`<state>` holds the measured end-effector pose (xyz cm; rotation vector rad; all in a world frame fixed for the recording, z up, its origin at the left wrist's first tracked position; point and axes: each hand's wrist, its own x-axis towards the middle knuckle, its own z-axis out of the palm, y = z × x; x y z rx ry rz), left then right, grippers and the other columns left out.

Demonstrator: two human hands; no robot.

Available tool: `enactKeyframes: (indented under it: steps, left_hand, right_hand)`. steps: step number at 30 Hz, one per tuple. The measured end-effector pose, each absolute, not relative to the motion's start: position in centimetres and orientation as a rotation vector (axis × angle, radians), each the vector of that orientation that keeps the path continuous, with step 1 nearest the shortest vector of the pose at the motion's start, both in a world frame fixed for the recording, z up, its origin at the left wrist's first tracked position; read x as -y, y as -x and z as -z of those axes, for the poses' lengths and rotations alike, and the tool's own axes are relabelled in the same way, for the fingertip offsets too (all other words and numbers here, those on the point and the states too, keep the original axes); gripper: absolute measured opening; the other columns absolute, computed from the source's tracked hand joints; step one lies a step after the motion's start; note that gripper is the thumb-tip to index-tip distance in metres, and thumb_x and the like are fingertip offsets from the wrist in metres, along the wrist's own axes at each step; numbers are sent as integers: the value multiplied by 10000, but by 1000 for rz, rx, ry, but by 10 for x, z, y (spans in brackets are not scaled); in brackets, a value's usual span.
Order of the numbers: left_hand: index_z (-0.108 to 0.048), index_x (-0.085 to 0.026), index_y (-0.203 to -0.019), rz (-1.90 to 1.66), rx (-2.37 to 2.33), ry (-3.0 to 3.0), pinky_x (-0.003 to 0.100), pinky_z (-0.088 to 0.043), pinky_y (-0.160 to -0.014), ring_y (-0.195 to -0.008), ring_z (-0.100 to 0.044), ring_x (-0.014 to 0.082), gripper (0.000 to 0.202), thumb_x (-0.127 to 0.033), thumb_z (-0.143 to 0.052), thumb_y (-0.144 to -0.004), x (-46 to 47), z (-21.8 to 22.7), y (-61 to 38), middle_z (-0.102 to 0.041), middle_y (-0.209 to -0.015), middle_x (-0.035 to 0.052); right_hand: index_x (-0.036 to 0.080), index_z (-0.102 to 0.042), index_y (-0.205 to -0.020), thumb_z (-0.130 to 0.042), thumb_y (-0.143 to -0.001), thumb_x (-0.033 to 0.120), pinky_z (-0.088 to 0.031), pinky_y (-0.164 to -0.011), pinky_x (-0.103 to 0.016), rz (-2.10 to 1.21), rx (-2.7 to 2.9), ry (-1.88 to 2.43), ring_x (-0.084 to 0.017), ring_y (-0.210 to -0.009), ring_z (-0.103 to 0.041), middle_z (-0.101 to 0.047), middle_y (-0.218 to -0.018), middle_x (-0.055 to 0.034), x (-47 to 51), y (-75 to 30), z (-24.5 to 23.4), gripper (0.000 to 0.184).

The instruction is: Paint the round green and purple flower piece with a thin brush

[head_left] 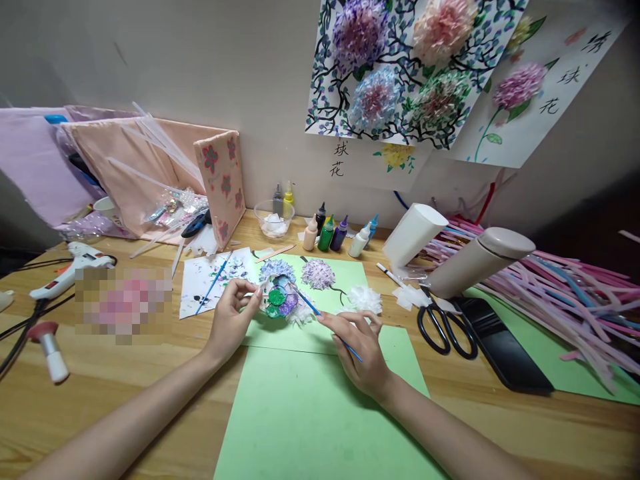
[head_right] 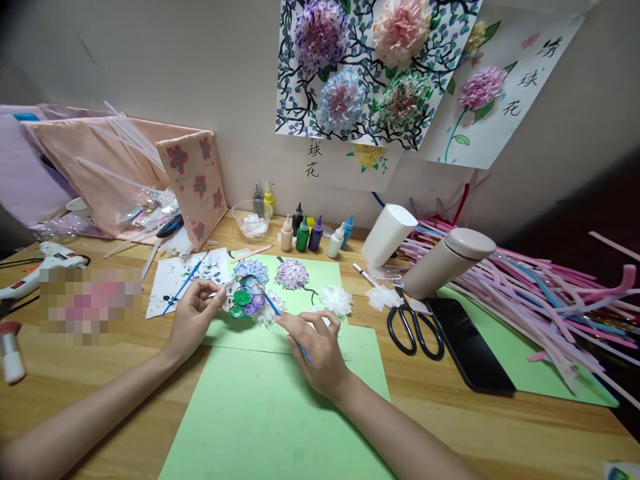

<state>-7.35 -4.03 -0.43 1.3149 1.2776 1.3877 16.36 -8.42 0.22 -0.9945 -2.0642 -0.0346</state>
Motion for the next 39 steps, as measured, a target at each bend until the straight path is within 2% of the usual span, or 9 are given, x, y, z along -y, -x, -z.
enactKeyframes:
  steps: [8,13,21,25,39]
  left_hand:
    - [-492,-195,-843,-1403,-1271,-1332,210,-471,-598,-687,-561,102,207,-347,-617,-777,41,4,73,-544,-805,-11]
    - [-489,-192,-834,-1434,-1290,-1319,208,-472,-591,-698,-564,108,225,-361,-622,-767,40,6,73,-543,-811,-5]
    - [-484,-193,-832,-1552,-1387,-1221,204,-462,-578,-638,-537,94,238,-379,-617,-766,35,5,76,-526,-784,-19]
    - [-481,-193,-829,-1551,-1394,-1217,204,-452,-577,-636,-528,96,239,-381,-615,-766,34,3,75,-526,-785,-19]
    - [-470,-198,-827,-1524,-1391,-1237,206,-448,-578,-643,-515,100,249,-399,-606,-770,35,1,74,-516,-789,-16]
  right_hand:
    - [259,-519,-1146,-380,-918,143,-263,-828,-362,35,2081,947,-157,-868,-572,-711,-1011,14,84,-164,-5,292]
    - [248,-511,-1163,-349,-926,171,-268,-817,-384,27,2069,955,-180,-880,-574,-698,-1039,-23,84,-170,0,297]
    - [229,-551,-914,-295,-940,233,-380,-735,-382,-257,1706,862,-193,-788,-569,-651,-781,-33,79,-177,15,257]
    - [225,-558,-884,-299,-939,207,-404,-741,-379,-334,1697,931,-189,-793,-576,-642,-769,-28,77,-176,15,265]
    - [227,-549,-896,-291,-946,225,-360,-750,-382,-161,1733,969,-188,-776,-574,-647,-771,-29,80,-175,9,263]
